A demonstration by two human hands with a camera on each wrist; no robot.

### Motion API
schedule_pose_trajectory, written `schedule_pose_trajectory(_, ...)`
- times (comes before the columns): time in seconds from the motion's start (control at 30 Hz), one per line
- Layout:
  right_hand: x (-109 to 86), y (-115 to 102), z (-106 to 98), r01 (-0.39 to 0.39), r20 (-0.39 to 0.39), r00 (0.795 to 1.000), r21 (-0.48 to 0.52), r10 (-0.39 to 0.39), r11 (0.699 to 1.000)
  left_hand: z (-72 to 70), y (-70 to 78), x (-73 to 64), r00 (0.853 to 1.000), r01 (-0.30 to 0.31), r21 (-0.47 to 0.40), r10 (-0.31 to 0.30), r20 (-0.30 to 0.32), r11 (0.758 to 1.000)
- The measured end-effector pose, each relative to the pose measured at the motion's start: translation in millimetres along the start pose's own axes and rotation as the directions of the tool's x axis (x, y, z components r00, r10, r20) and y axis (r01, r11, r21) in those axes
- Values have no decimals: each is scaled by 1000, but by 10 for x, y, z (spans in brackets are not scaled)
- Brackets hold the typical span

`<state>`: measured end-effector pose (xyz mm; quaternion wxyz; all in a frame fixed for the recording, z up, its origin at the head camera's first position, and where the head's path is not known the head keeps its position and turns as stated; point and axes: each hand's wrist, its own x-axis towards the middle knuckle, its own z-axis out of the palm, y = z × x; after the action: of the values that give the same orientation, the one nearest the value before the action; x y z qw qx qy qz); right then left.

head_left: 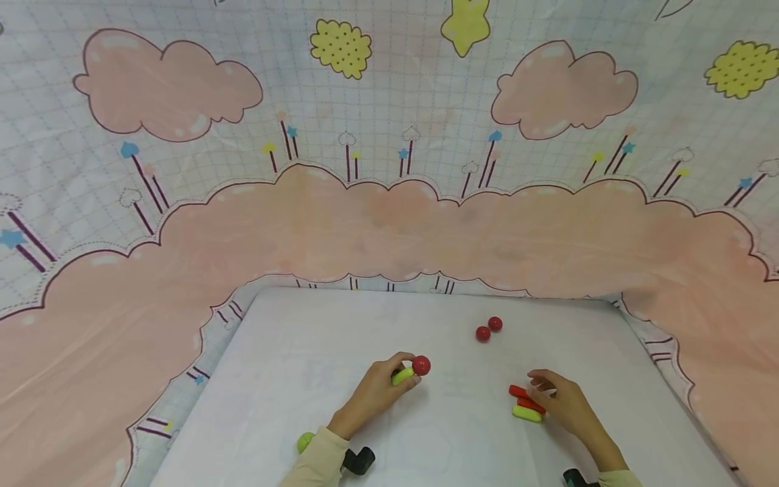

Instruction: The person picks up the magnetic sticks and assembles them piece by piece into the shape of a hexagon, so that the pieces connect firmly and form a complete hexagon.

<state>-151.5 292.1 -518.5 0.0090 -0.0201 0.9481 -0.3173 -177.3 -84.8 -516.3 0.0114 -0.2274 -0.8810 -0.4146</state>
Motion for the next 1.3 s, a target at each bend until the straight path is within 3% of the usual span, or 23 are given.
schedule_pose_trajectory(0.27, 5, 83, 3, -46, 43, 998, 31, 44, 998, -11, -4, 9, 1000, -16, -6, 16, -4, 1000)
schedule_pose_trajectory(0.67, 55, 105, 53, -45, 81, 996, 5, 44, 999, -15, -3, -1, 998, -51, 3, 51, -24, 999)
schedule_pose_trajectory(0.97, 83, 72, 76, -22, 61, 998, 8, 21, 1000, -10, 0, -15, 999, -40, -6, 40, -25, 999)
schedule_pose_trajectory(1.3, 158, -182, 44, 55, -7, 998, 28, -55, 998, -7, -5, -5, 998, -49, -5, 49, -33, 999)
